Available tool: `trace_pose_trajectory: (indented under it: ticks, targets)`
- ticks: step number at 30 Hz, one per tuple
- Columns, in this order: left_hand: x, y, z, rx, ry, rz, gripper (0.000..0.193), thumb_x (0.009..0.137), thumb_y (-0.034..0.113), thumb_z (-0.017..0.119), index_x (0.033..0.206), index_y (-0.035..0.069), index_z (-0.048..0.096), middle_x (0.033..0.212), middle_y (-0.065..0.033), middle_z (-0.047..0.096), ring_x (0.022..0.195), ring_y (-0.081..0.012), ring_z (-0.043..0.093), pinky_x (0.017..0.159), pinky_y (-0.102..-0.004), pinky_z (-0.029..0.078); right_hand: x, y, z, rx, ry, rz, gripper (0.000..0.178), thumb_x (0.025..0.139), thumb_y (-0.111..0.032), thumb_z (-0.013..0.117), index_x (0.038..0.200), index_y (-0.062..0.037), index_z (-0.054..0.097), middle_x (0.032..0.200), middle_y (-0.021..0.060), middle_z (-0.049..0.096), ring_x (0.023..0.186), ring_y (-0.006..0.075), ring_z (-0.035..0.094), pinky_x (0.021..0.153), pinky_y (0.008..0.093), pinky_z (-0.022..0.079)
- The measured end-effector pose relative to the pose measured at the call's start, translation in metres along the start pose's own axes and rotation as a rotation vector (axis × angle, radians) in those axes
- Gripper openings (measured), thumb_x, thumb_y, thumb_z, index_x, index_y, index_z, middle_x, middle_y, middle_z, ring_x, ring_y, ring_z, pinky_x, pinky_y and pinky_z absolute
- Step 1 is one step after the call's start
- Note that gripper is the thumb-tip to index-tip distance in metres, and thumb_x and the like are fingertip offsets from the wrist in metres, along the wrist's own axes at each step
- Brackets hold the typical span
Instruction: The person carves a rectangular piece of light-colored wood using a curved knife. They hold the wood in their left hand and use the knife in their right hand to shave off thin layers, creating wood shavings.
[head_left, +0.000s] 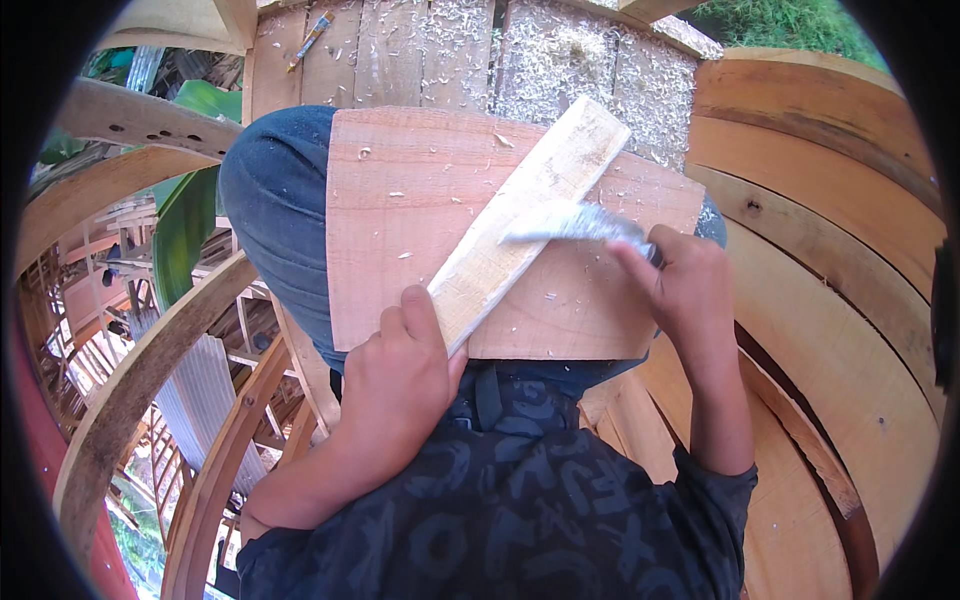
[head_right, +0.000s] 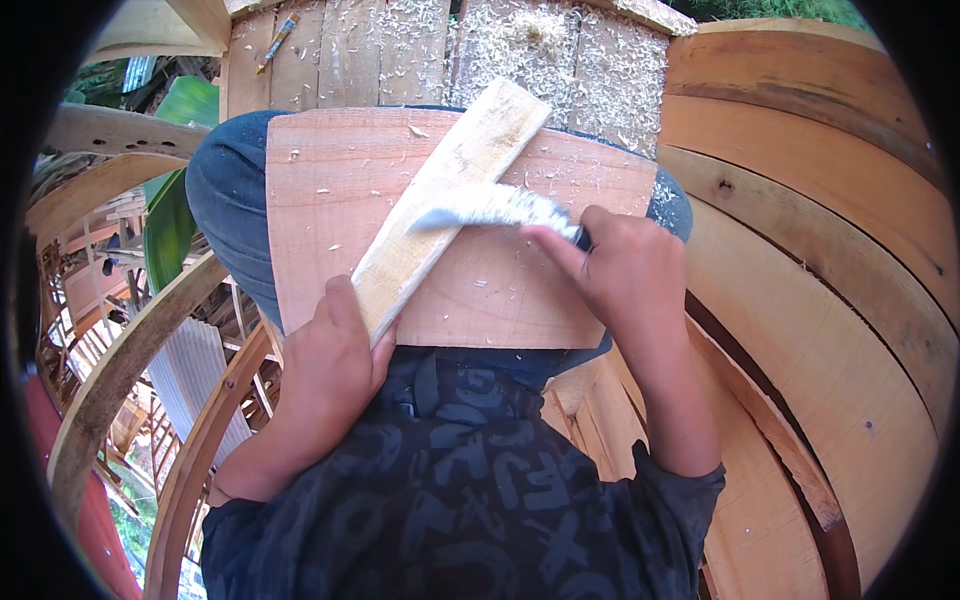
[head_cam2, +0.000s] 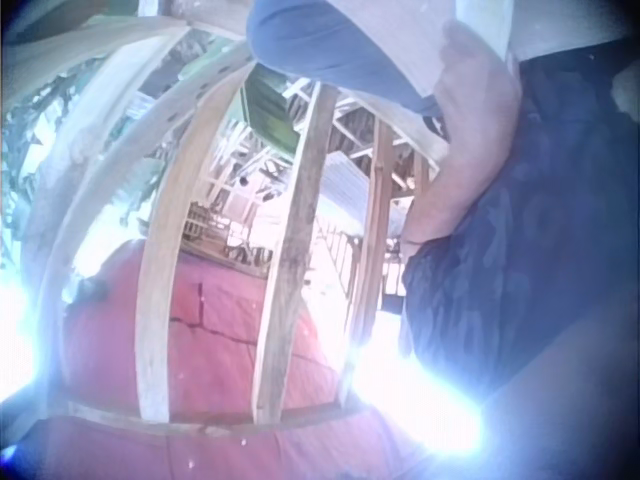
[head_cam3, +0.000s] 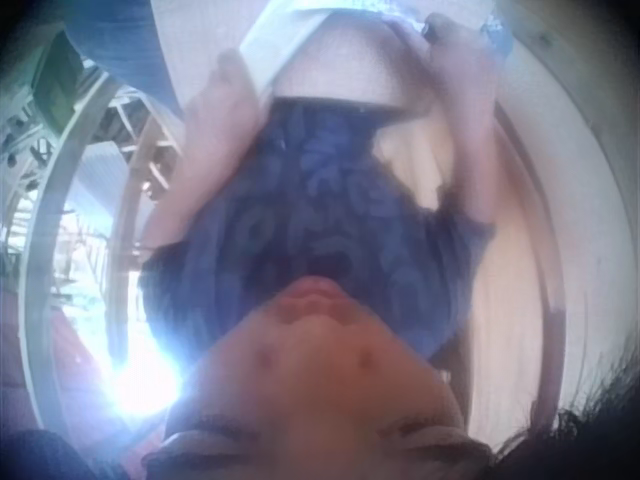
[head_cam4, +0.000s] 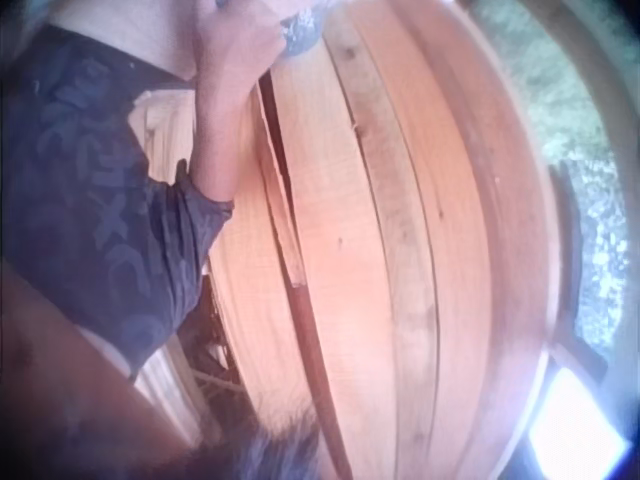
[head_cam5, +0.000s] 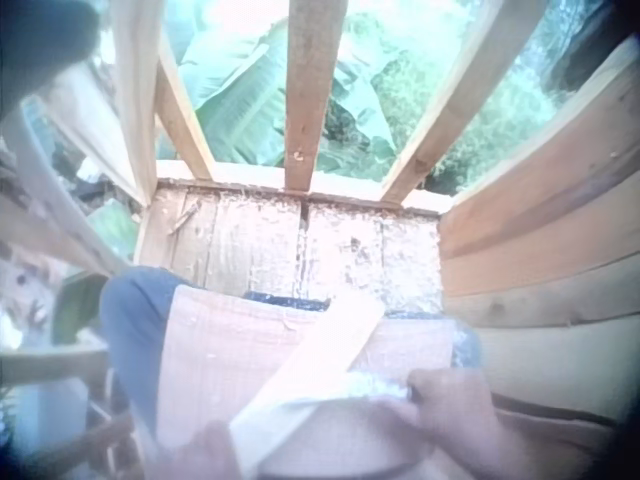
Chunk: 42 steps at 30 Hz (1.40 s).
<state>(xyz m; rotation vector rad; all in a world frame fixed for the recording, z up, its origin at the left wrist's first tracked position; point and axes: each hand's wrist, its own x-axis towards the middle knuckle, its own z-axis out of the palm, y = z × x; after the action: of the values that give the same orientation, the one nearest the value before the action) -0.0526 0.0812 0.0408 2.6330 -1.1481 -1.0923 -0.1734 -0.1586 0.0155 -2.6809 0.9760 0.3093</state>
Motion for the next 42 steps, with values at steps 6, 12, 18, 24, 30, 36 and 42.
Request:
trace_pose_trajectory:
  ticks: [6, 12, 18, 24, 30, 36, 42]
  targets:
    - [-0.010, -0.010, 0.005, -0.053, -0.015, 0.049, 0.055, 0.077, 0.024, 0.073, 0.112, -0.006, 0.043, 0.082, -0.0159, 0.055, 0.063, -0.0305, 0.065, 0.051, -0.0367, 0.053, 0.007, 0.051, -0.029, 0.104, 0.113, 0.239, 0.059, 0.085, -0.054, 0.062, 0.061, 0.0000, 0.058, 0.052, 0.0168, 0.053, 0.049, 0.0325, 0.057, 0.048, 0.0387, 0.044]
    - [-0.004, 0.001, 0.002, -0.001, -0.022, 0.025, 0.056, 0.077, 0.025, 0.074, 0.113, -0.006, 0.043, 0.080, -0.0150, 0.054, 0.062, -0.0291, 0.064, 0.051, -0.0349, 0.052, -0.034, -0.025, -0.006, 0.087, -0.109, -0.132, 0.059, 0.078, -0.056, 0.067, 0.058, -0.0018, 0.057, 0.047, 0.0134, 0.050, 0.044, 0.0300, 0.056, 0.044, 0.0374, 0.042]
    - [-0.004, 0.006, 0.008, 0.041, 0.019, 0.005, 0.059, 0.076, 0.026, 0.074, 0.115, -0.006, 0.043, 0.081, -0.0147, 0.053, 0.062, -0.0276, 0.065, 0.050, -0.0332, 0.052, -0.032, -0.015, 0.007, -0.007, -0.075, -0.149, 0.061, 0.074, -0.060, 0.067, 0.056, -0.0031, 0.057, 0.046, 0.0126, 0.051, 0.044, 0.0295, 0.056, 0.044, 0.0361, 0.043]
    - [-0.004, 0.008, 0.010, 0.057, 0.058, -0.010, 0.058, 0.076, 0.025, 0.074, 0.115, -0.006, 0.044, 0.081, -0.0141, 0.053, 0.062, -0.0265, 0.065, 0.049, -0.0330, 0.052, -0.020, -0.013, 0.003, -0.045, -0.093, -0.123, 0.062, 0.075, -0.062, 0.066, 0.059, -0.0021, 0.060, 0.050, 0.0132, 0.054, 0.048, 0.0295, 0.058, 0.046, 0.0363, 0.043]
    - [-0.015, 0.001, 0.009, -0.015, 0.014, 0.020, 0.057, 0.075, 0.022, 0.075, 0.114, -0.005, 0.044, 0.081, -0.0154, 0.055, 0.062, -0.0282, 0.065, 0.049, -0.0340, 0.052, 0.021, 0.081, -0.021, -0.155, 0.139, 0.394, 0.060, 0.089, -0.052, 0.057, 0.069, 0.0045, 0.063, 0.054, 0.0212, 0.054, 0.054, 0.0345, 0.059, 0.051, 0.0406, 0.044]
    - [-0.005, 0.004, 0.008, -0.055, -0.006, 0.011, 0.058, 0.075, 0.021, 0.074, 0.116, -0.006, 0.043, 0.082, -0.0166, 0.055, 0.063, -0.0304, 0.065, 0.050, -0.0354, 0.053, -0.018, -0.008, -0.028, 0.134, -0.013, 0.069, 0.059, 0.086, -0.052, 0.062, 0.062, 0.0019, 0.061, 0.048, 0.0167, 0.049, 0.044, 0.0331, 0.052, 0.045, 0.0391, 0.040]
    - [-0.007, 0.003, 0.007, 0.013, -0.020, 0.026, 0.060, 0.075, 0.021, 0.074, 0.117, -0.007, 0.043, 0.081, -0.0152, 0.054, 0.064, -0.0298, 0.065, 0.051, -0.0355, 0.052, -0.019, -0.005, -0.002, 0.044, -0.124, -0.039, 0.065, 0.078, -0.060, 0.065, 0.054, -0.0003, 0.055, 0.045, 0.0152, 0.047, 0.042, 0.0318, 0.051, 0.043, 0.0375, 0.039]
